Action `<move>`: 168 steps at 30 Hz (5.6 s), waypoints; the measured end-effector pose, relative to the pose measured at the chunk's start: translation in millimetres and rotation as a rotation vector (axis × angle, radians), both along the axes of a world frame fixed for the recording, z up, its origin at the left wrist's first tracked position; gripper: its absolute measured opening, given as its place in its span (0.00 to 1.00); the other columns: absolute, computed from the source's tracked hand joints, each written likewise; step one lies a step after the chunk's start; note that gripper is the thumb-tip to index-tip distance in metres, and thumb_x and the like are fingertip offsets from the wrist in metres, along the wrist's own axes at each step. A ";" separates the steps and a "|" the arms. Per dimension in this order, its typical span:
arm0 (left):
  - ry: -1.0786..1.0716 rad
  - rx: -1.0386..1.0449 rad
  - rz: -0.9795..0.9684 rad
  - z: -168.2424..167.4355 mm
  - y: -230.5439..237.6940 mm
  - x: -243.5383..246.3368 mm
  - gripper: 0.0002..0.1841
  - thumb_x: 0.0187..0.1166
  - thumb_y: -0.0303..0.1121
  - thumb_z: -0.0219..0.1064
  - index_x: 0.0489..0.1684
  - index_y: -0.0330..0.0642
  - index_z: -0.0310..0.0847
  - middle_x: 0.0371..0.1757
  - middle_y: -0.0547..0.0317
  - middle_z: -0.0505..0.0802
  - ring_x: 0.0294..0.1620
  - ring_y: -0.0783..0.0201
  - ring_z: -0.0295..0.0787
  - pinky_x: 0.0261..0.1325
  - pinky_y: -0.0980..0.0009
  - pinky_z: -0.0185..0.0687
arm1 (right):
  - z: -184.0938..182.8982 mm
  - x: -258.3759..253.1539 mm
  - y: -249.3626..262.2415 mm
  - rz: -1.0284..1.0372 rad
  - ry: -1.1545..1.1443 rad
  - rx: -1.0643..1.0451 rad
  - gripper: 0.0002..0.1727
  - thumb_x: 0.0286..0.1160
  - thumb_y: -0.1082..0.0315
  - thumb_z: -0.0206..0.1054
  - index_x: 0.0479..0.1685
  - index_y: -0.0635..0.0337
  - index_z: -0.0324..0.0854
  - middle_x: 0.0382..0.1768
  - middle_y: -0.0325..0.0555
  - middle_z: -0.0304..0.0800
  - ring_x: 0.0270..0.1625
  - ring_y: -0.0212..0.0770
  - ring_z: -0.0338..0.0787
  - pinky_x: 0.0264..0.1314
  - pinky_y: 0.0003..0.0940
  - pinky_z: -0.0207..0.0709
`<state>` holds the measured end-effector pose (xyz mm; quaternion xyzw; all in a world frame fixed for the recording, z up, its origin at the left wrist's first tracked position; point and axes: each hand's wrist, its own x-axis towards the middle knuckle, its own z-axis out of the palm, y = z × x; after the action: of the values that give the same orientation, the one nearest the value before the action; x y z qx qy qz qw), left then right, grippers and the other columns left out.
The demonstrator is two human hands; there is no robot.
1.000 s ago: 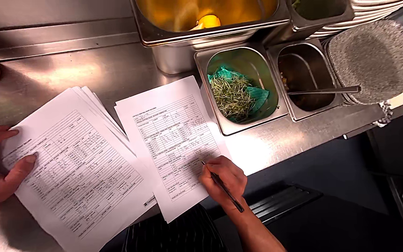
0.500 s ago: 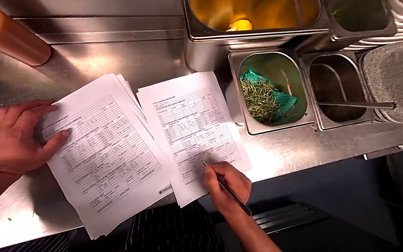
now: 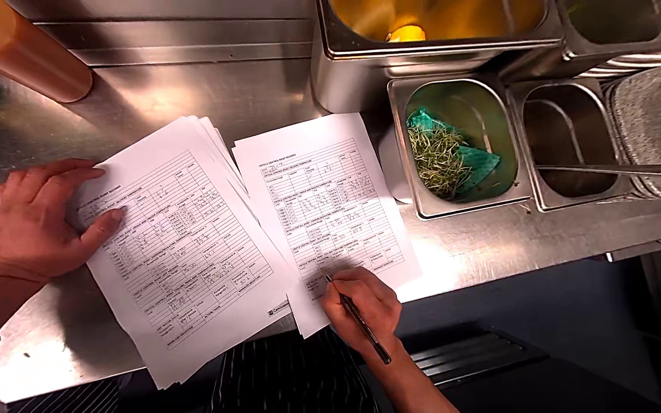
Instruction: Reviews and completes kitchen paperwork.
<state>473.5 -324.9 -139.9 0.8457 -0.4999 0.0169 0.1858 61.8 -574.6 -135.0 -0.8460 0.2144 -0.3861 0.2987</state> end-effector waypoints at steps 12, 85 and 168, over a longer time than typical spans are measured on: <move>0.032 0.025 0.018 -6.0 8.0 4.1 0.44 0.72 0.69 0.55 0.77 0.39 0.74 0.79 0.35 0.78 0.78 0.32 0.72 0.76 0.34 0.61 | 1.0 0.1 2.9 -0.047 -0.002 -0.009 0.06 0.65 0.73 0.70 0.22 0.59 0.88 0.29 0.42 0.93 0.35 0.31 0.93 0.36 0.21 0.86; 0.043 0.047 0.039 2.7 1.7 -4.5 0.44 0.73 0.66 0.54 0.74 0.33 0.75 0.78 0.33 0.78 0.78 0.32 0.72 0.79 0.37 0.62 | 2.7 -11.5 -9.8 -0.012 -0.045 -0.011 0.05 0.69 0.71 0.69 0.27 0.59 0.86 0.32 0.44 0.93 0.37 0.33 0.94 0.42 0.23 0.90; 0.055 0.056 0.037 20.7 -14.6 -18.9 0.43 0.71 0.62 0.56 0.70 0.25 0.75 0.76 0.27 0.78 0.77 0.27 0.72 0.80 0.35 0.61 | 3.6 -3.2 -14.0 -0.232 0.015 0.038 0.07 0.62 0.72 0.70 0.19 0.60 0.87 0.25 0.42 0.93 0.31 0.30 0.93 0.35 0.20 0.87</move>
<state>454.6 -339.5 -119.2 0.8598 -0.4792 -0.0169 0.1755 58.6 -588.7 -131.3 -0.8125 0.3206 -0.4075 0.2664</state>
